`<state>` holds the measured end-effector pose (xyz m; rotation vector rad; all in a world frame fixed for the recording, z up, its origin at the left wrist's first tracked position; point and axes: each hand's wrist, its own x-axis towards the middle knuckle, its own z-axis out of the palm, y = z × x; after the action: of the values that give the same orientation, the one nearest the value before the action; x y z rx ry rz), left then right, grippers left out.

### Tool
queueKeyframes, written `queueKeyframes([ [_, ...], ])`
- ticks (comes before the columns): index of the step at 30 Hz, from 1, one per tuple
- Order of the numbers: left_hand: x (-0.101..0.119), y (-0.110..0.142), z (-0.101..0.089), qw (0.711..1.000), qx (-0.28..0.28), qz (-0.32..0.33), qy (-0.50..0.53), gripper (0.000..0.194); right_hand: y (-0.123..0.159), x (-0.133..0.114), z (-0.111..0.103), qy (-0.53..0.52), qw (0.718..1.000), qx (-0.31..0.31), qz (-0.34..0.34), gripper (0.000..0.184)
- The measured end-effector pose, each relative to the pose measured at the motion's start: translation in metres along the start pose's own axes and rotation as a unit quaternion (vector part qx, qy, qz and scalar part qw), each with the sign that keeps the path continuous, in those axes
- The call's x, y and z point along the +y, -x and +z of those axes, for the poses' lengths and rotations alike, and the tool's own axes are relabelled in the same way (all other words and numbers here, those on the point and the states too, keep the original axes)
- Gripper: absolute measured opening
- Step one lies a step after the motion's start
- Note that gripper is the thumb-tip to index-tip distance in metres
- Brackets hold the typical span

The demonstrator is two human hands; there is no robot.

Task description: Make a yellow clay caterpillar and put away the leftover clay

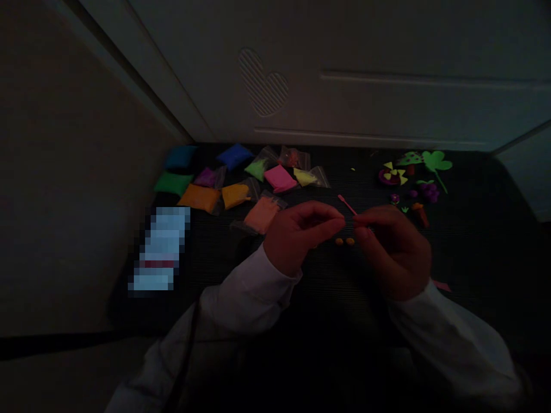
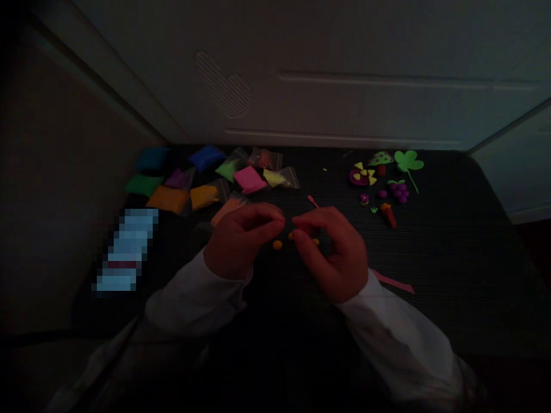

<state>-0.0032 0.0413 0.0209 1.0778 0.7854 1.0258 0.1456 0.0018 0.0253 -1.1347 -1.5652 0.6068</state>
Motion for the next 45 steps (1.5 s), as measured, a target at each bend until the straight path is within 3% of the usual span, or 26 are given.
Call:
queueKeyframes([
  [11, -0.0018, -0.0010, -0.0029, 0.999, 0.032, 0.004, -0.018, 0.019, 0.0002, -0.0005, -0.0010, 0.014, 1.000, -0.009, 0.004, 0.018],
  [16, -0.0026, -0.0025, -0.0034, 0.997, 0.013, -0.050, 0.057, 0.006, 0.0005, 0.0002, -0.0015, 0.011, 1.000, -0.010, 0.006, 0.018],
  [22, -0.0017, -0.0032, -0.0014, 0.989, 0.034, -0.089, 0.110, 0.010, -0.0001, 0.0007, -0.0012, 0.004, 1.000, -0.015, 0.000, 0.019],
  [32, -0.0036, -0.0036, -0.0037, 0.994, 0.030, -0.064, 0.083, 0.008, 0.0003, 0.0006, -0.0016, 0.008, 1.000, -0.010, 0.007, 0.018],
  [37, -0.0046, -0.0033, -0.0044, 0.995, 0.035, -0.054, 0.076, 0.019, 0.0002, -0.0006, -0.0012, 0.019, 1.000, -0.010, 0.013, 0.017],
  [45, -0.0013, -0.0047, -0.0009, 0.987, 0.053, -0.079, 0.126, 0.008, 0.0004, -0.0007, -0.0015, 0.022, 1.000, -0.009, 0.007, 0.017],
])
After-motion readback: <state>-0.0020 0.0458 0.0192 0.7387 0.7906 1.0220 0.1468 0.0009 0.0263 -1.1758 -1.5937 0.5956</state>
